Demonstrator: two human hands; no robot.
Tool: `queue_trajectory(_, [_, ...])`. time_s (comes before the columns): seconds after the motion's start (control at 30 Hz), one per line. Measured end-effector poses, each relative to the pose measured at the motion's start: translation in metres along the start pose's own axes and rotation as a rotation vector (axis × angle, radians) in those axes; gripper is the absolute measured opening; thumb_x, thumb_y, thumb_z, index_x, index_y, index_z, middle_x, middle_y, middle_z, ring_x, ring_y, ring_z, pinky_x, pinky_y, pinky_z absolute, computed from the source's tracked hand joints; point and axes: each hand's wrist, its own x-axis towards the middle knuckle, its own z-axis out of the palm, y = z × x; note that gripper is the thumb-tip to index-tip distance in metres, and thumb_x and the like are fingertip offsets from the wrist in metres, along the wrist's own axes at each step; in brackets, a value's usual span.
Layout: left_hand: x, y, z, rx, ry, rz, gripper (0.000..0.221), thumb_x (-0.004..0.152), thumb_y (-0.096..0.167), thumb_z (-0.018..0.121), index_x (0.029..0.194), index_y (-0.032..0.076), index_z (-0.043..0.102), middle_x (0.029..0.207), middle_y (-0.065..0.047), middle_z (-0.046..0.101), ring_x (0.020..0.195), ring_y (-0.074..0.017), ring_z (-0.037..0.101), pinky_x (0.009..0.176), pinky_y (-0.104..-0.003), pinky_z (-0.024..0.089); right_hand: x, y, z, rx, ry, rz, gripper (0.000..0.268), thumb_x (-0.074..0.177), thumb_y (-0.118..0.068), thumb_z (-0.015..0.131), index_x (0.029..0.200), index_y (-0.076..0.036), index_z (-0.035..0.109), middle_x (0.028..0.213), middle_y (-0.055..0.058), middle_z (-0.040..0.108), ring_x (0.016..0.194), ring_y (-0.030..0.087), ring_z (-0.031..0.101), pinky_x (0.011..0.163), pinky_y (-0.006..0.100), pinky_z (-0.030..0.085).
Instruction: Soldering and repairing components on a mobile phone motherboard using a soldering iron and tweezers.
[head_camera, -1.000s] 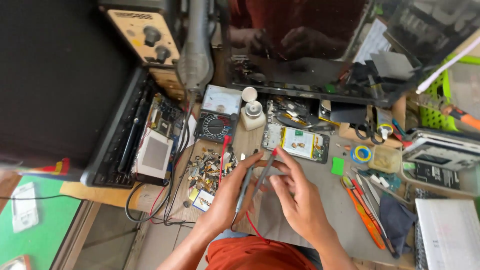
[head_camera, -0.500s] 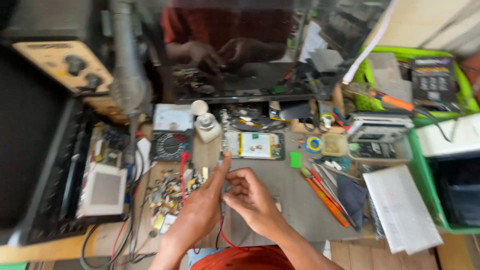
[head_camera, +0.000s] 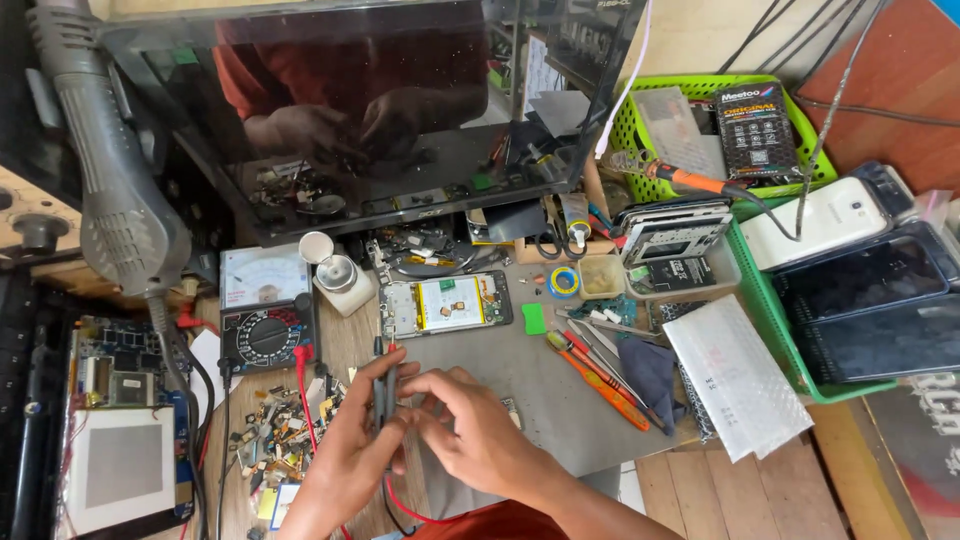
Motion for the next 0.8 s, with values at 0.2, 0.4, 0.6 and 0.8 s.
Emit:
queue_trajectory(0.2, [0.012,-0.02,-0.009,0.664,0.239,0.169,0.045,0.095,0.017,0.059,0.14,0.017,0.059,0.124,-0.016,0.054,0.114,-0.0406,0.061,0.097,-0.045,0.047,-0.03,0.019,-0.052,0.104,0.043,0.145,0.019,0.093,-0.019,0.072,0.111,-0.013,0.076,0.101,-0.001,0.083,0.08,0.005,0.072,0.071,0.02,0.057])
queue_trajectory(0.4, [0.019,-0.031,-0.007,0.881,0.21,0.247,0.051,0.091,0.009,0.055,0.142,0.019,0.056,0.128,-0.013,0.052,0.099,-0.041,0.065,0.081,-0.053,0.051,-0.07,0.072,-0.109,-0.136,0.482,0.426,0.021,0.09,-0.021,0.078,0.11,-0.017,0.079,0.097,-0.001,0.079,0.083,0.006,0.068,0.08,0.019,0.051])
queue_trajectory(0.6, [0.012,-0.025,-0.005,0.835,0.273,0.309,0.04,0.093,0.009,0.054,0.132,0.014,0.062,0.131,-0.017,0.052,0.095,-0.0441,0.067,0.072,-0.055,0.051,-0.094,0.083,-0.141,-0.263,0.543,0.473,0.021,0.096,-0.015,0.079,0.117,-0.01,0.079,0.092,0.002,0.073,0.084,0.007,0.059,0.082,0.02,0.047])
queue_trajectory(0.8, [-0.005,-0.003,-0.02,0.544,0.458,0.335,0.029,0.098,0.017,0.063,0.126,0.013,0.069,0.127,-0.019,0.062,0.133,-0.0362,0.059,0.08,-0.039,0.05,-0.092,0.091,-0.135,-0.255,0.535,0.398,0.018,0.108,-0.006,0.075,0.126,-0.001,0.075,0.104,0.008,0.071,0.09,0.008,0.058,0.087,0.022,0.047])
